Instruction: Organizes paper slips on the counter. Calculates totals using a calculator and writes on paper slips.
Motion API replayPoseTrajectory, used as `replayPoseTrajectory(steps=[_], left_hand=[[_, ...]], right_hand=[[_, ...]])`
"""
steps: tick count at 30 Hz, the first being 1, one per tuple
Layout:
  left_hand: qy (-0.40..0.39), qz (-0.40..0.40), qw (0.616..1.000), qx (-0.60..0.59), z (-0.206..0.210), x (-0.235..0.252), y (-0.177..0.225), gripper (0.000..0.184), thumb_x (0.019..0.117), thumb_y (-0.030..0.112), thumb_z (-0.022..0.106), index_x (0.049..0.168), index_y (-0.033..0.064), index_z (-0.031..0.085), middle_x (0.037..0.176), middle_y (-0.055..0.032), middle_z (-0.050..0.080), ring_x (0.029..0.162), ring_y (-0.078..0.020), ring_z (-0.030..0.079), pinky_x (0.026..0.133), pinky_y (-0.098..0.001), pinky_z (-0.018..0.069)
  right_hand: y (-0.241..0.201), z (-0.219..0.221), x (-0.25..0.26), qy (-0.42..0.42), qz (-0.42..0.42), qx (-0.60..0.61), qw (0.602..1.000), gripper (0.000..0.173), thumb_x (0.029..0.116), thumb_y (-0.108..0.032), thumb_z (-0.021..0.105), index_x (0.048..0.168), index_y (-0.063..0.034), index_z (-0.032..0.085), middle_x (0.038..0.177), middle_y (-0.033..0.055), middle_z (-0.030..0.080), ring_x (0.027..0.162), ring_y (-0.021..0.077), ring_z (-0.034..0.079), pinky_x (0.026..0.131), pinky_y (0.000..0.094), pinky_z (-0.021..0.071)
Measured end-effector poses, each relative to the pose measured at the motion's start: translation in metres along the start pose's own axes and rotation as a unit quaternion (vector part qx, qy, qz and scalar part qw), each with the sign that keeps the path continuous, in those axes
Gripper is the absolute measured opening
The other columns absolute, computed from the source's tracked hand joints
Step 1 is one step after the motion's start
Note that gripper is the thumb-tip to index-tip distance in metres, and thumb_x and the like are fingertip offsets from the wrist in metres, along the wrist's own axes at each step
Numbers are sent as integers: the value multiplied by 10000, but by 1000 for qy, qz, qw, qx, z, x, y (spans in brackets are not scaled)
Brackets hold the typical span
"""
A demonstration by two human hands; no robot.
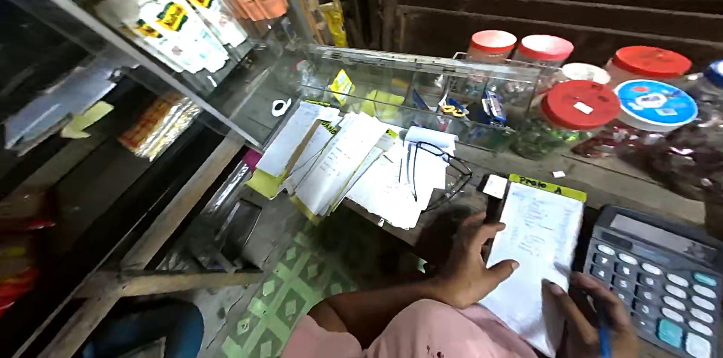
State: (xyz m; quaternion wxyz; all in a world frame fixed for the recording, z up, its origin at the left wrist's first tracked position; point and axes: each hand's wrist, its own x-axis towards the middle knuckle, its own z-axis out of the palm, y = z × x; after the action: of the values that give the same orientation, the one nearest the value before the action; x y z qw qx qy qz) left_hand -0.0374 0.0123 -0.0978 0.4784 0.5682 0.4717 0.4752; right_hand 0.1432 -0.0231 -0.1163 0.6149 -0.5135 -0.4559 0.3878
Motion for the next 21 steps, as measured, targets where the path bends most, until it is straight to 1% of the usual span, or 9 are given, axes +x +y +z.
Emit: replayPoseTrajectory(steps=[5,7,9,11,13,14,17,18,21], left_hand=[[45,-5,998,-45,5,0,7,650,969,200,681,1495,-68,408,1520,-271,437,1272,-292,581,985,-392,545],[46,-23,996,-78,5,3,14,593,1030,199,576,1506,-80,359,1460,-265,499,1265,-249,582,1041,-379,503],[61,-51,989,-123,5,8,20,478,1080,165,452,1484,-82,382,1419,-213,537,1242,-150,582,1061,-312,487],[94,-112,967,-206,0,18,27,391,1104,157,371,1428,-43,460,1207,-99,632,996,-34,625,884,-218,535],[57,-157,916,-365,-11,30,17,331,1126,263,300,1276,78,530,841,-3,610,627,-41,572,567,-191,513],[-11,-140,868,-477,-19,36,6,344,1119,335,306,1250,121,540,752,20,590,536,-53,548,490,-187,493],[-235,-88,635,-731,-33,56,-22,469,977,386,625,1334,85,585,818,-43,702,554,-150,667,527,-244,576],[-274,-82,592,-754,-37,59,-23,500,953,345,665,1354,60,579,868,-64,716,588,-174,691,564,-257,596],[-271,-104,582,-759,-50,56,-10,540,929,389,675,1321,28,586,836,-62,713,560,-164,687,525,-240,586]], right_hand=[[-16,-2,7,-47,-136,20,989,398,856,23,717,1212,-138,640,1233,-103,660,1118,60,644,984,267,555],[-23,7,14,-119,-185,22,975,325,924,-171,716,1224,-291,689,1275,-145,664,1160,52,637,983,239,550],[-29,20,22,-201,-205,81,954,246,1023,-355,597,1246,-322,697,1268,-127,685,1163,72,648,963,238,554],[-31,29,29,-227,-179,148,946,305,1044,-462,522,1214,-296,714,1244,-50,710,1123,158,691,913,312,601],[-25,29,36,-200,-151,170,953,332,1040,-491,511,1173,-274,725,1215,-6,719,1066,193,708,859,336,614],[-19,27,40,-185,-140,167,958,332,1041,-488,510,1158,-265,727,1205,-1,719,1046,192,710,842,332,615],[6,20,41,-133,-114,122,977,285,1052,-424,516,1105,-253,738,1136,-36,744,996,143,722,834,304,617],[14,19,39,-120,-106,106,981,264,1056,-389,515,1088,-249,737,1101,-51,747,978,126,716,839,296,609],[33,17,32,-101,-85,87,987,246,1051,-316,513,1045,-203,732,1039,-42,748,909,114,711,803,287,603]])
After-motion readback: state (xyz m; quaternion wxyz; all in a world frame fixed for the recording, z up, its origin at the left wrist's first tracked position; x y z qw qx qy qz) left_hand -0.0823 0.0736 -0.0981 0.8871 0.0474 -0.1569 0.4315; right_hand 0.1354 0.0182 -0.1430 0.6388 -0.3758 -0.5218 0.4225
